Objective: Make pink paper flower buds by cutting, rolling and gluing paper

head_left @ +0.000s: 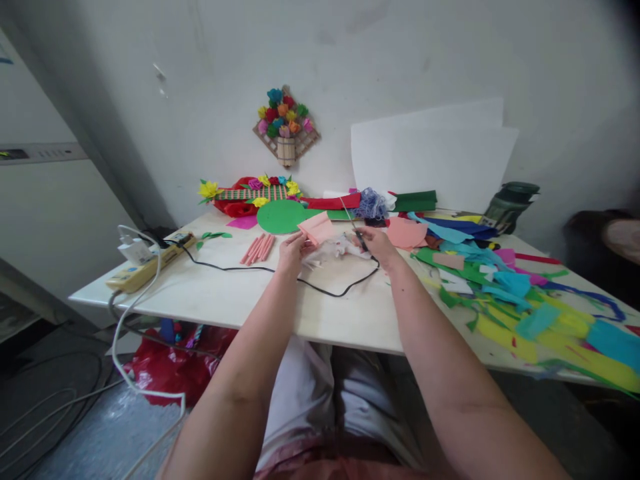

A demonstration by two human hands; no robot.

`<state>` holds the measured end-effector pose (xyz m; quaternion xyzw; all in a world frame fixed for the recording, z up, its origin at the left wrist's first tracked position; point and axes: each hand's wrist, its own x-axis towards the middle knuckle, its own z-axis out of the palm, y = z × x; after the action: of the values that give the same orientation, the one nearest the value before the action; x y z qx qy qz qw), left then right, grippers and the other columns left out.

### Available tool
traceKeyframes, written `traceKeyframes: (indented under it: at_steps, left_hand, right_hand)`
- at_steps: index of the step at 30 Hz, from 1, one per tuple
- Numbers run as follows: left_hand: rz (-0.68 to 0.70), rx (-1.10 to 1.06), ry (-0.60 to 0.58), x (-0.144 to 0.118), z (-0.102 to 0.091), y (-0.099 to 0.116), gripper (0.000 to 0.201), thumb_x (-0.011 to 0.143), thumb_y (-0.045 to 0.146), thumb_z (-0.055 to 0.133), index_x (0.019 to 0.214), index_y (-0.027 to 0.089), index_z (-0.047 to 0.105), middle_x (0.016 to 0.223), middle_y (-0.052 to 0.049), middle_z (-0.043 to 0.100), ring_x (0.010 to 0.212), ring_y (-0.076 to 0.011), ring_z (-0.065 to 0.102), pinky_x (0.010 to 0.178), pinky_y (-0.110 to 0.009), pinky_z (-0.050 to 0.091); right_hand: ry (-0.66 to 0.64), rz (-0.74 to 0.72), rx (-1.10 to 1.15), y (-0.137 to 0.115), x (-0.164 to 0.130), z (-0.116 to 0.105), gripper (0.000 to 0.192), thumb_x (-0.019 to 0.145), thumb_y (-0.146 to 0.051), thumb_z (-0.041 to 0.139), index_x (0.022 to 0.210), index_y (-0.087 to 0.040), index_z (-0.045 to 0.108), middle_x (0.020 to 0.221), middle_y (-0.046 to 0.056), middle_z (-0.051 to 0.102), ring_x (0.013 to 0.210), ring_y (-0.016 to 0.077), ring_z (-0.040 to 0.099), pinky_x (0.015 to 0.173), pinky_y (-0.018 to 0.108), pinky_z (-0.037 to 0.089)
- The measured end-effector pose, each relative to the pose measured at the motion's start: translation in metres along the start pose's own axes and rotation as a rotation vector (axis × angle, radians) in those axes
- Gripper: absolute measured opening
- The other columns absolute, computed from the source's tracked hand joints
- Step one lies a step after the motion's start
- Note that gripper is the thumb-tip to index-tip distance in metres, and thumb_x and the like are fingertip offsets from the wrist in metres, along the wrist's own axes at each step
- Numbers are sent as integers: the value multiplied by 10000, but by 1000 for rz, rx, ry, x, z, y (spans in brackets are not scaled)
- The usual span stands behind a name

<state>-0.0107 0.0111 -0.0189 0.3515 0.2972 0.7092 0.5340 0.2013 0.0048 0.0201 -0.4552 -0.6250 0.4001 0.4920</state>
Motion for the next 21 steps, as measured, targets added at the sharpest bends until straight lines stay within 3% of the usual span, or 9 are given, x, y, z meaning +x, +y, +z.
traceKeyframes:
  at_steps: [6, 10, 21]
  left_hand:
    - [7, -66, 148, 3, 0, 2, 79, 655, 145, 652, 698, 105, 600, 622, -28, 630, 535, -98, 583, 630, -264, 518]
    - [30, -119, 243, 5, -1, 4, 59, 671, 103, 629, 650, 116, 575, 589, -9, 606, 556, -96, 594, 654, -250, 513]
    - [1, -125, 211, 1, 3, 6, 66, 669, 109, 638, 667, 129, 575, 601, -11, 624, 575, -93, 607, 649, -227, 514]
  right_hand:
    - [-236, 32, -18, -4, -8, -7, 388, 652, -406, 675, 906, -115, 636, 595, -10, 560, 445, 60, 455, 377, 182, 264]
    - [-391, 58, -82, -1, -9, -10, 354, 677, -411, 659, 866, -112, 652, 580, -6, 559, 437, 59, 451, 396, 191, 298]
    - [-510, 90, -220, -10, -13, -1, 337, 658, -372, 699, 841, -93, 658, 528, -11, 541, 408, 48, 426, 411, 191, 347]
